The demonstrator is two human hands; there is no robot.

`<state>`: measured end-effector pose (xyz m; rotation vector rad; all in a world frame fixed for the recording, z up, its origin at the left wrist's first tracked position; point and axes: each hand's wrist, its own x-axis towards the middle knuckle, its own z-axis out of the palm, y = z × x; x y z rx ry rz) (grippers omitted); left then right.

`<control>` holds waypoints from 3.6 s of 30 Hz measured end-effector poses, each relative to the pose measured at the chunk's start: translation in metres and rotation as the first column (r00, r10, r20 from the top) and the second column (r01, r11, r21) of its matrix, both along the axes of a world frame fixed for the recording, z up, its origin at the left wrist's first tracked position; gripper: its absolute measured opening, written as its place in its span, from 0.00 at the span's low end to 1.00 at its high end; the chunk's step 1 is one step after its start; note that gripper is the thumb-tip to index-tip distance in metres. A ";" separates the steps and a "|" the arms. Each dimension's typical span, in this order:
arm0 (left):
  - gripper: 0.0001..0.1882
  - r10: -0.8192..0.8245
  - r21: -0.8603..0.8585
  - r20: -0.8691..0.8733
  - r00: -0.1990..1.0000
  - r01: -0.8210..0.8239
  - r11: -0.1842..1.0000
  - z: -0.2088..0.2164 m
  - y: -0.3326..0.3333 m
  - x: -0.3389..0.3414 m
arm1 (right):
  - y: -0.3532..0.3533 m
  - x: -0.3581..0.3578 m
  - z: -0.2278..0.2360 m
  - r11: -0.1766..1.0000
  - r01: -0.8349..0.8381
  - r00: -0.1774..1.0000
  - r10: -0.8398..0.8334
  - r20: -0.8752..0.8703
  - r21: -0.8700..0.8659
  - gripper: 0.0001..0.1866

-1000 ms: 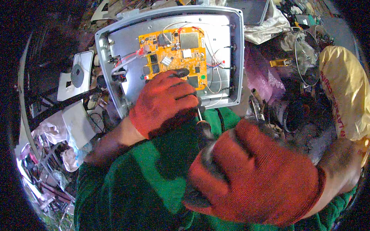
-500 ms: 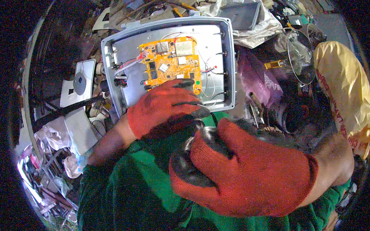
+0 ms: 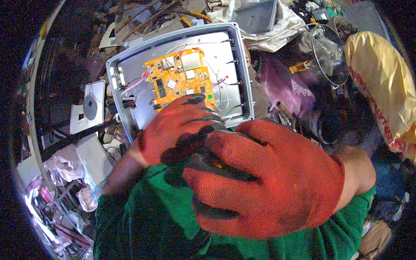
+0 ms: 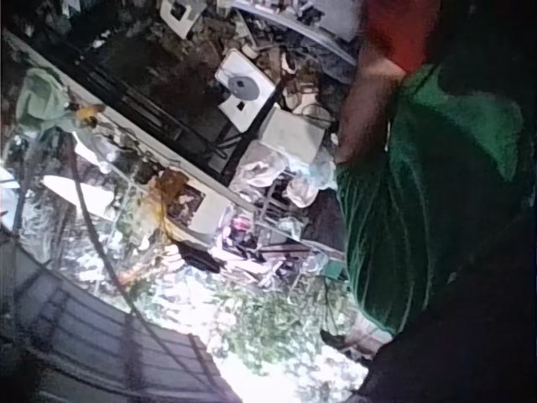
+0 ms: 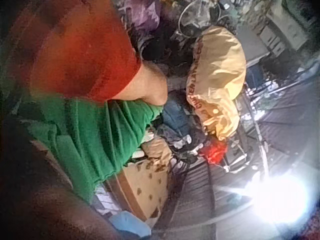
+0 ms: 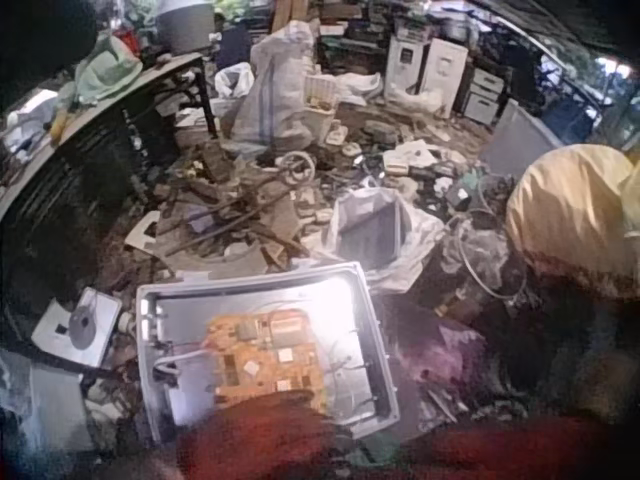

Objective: The person uses a screwdriver to remove a circuit board from an electronic housing, detaching connected wires by hand.

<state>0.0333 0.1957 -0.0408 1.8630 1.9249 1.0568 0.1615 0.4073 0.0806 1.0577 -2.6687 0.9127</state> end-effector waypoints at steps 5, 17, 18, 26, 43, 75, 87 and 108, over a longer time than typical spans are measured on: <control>0.21 0.047 0.038 0.115 0.992 -0.052 0.998 0.001 -0.007 -0.007 | 0.008 -0.005 -0.017 0.939 0.047 0.931 0.083 0.356 -0.341 0.23; 0.19 0.062 -0.083 0.018 0.998 -0.061 0.995 0.002 -0.002 -0.008 | 0.016 -0.001 -0.063 0.927 0.136 0.955 -0.029 0.296 -0.349 0.28; 0.19 0.089 -0.092 -0.004 0.996 -0.088 0.992 0.002 -0.003 -0.007 | 0.017 0.000 -0.065 0.931 0.178 0.960 -0.094 0.263 -0.318 0.27; 0.25 0.226 -0.094 -0.010 0.974 -0.226 0.970 -0.011 0.005 -0.004 | 0.003 -0.001 -0.111 0.874 0.313 0.936 -0.218 0.276 -0.373 0.34; 0.24 0.161 -0.081 -0.071 0.984 -0.166 0.983 -0.002 0.003 -0.011 | -0.003 -0.004 -0.127 0.837 0.423 0.899 -0.339 0.278 -0.348 0.27; 0.11 0.064 -0.274 -0.316 0.947 -0.155 0.949 0.007 0.003 -0.008 | -0.003 0.044 -0.139 0.300 0.707 0.707 -0.257 0.659 -0.641 0.30; 0.14 -0.249 -0.362 -0.539 0.805 0.046 0.931 0.009 0.017 -0.015 | 0.009 0.044 -0.146 0.169 0.814 0.580 -0.212 0.786 -0.555 0.28; 0.15 -0.320 -0.318 -0.597 0.736 0.150 0.936 -0.001 0.015 -0.028 | 0.010 0.030 -0.137 0.223 0.741 0.669 -0.159 0.726 -0.634 0.26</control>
